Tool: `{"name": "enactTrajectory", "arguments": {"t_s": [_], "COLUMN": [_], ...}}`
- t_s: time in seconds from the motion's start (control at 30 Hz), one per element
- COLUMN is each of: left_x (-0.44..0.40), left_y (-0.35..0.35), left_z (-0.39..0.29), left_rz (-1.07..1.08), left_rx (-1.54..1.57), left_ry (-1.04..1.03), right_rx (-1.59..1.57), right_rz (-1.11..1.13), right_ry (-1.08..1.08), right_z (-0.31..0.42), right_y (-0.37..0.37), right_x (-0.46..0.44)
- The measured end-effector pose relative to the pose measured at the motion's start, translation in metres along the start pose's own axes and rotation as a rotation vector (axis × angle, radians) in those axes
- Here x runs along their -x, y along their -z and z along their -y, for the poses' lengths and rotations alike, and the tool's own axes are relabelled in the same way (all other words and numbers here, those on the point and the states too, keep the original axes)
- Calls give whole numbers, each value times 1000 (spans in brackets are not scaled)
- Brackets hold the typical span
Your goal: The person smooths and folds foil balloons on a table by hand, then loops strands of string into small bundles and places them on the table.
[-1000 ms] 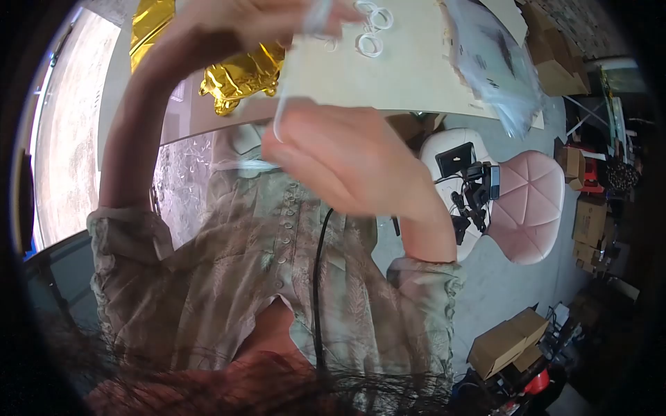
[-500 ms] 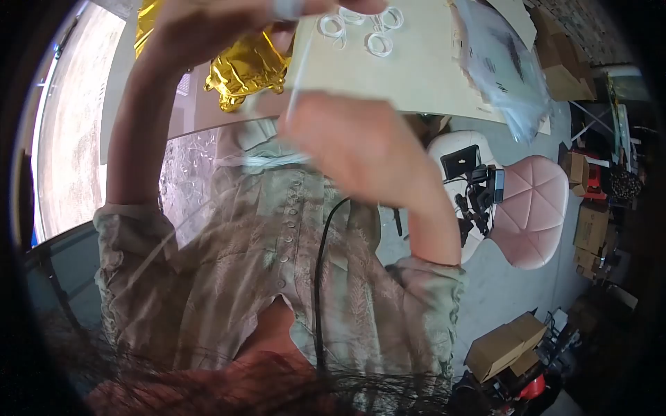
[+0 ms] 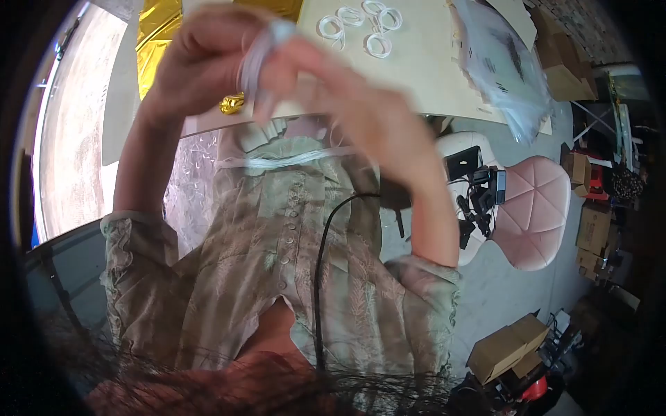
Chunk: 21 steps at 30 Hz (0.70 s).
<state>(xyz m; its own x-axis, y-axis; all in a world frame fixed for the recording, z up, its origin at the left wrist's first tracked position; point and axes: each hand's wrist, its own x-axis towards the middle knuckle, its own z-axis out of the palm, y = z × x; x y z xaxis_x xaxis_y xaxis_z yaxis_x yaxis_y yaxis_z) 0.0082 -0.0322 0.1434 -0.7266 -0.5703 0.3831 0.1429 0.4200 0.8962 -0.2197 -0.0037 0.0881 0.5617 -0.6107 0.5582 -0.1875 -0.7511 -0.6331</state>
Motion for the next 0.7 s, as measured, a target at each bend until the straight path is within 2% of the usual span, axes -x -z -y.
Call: {"name": "enactTrajectory", "arguments": {"t_s": [0.03, 0.07, 0.1, 0.13, 0.2, 0.23, 0.27, 0.3, 0.33, 0.37, 0.4, 0.43, 0.5, 0.57, 0.6, 0.63, 0.7], "left_x": [-3, 0, 5, 11, 13, 13, 14, 16, 21, 24, 31, 30, 28, 24, 25, 26, 37], "left_y": [3, 6, 5, 4, -4, -4, -5, -2, 1, 3, -11, -20, -28, -26, -27, -29, -31], "left_z": [7, 22, 15, 9, -2, 0, 3, 8, 15, 20, 17, 13, 8, -4, 5, 14, 22], "left_rz": [-112, -75, 78, 247, 333, 229, 123, 122, 112, 96, 153, 281, 307, -89, -146, -205, 48], "left_rx": [-140, -476, -522, -598, -404, -144, 116, 111, -447, -1007, -1009, -621, -45, -297, -424, -552, -557], "left_ry": [-122, -171, 60, 281, 390, 193, -5, -10, -9, -4, 98, 13, -110, -144, -152, -155, -69], "right_rx": [9, 12, 10, -33, -23, -20, 83, 184, 35, 35, 36, 33, 15, 10, -35, -40, 152], "right_rz": [191, 382, 384, 100, 8, -38, 91, 225, 442, 446, 199, 143, 28, 173, 283, 286, -43], "right_ry": [34, 69, 69, -86, -164, -203, -27, 153, 59, 65, 94, 11, -153, -23, 32, 33, 72], "right_z": [11, 23, 22, 18, -7, -20, -18, -9, 12, 13, 13, 12, 9, 13, 22, 26, 26], "right_y": [2, 4, 13, 25, 24, 24, 5, -8, -3, 2, 9, 10, 13, -10, -10, -3, 10], "right_x": [-2, -5, -7, -6, -9, -10, 3, 13, 12, 10, 12, 12, 11, 22, 21, 13, 8]}}
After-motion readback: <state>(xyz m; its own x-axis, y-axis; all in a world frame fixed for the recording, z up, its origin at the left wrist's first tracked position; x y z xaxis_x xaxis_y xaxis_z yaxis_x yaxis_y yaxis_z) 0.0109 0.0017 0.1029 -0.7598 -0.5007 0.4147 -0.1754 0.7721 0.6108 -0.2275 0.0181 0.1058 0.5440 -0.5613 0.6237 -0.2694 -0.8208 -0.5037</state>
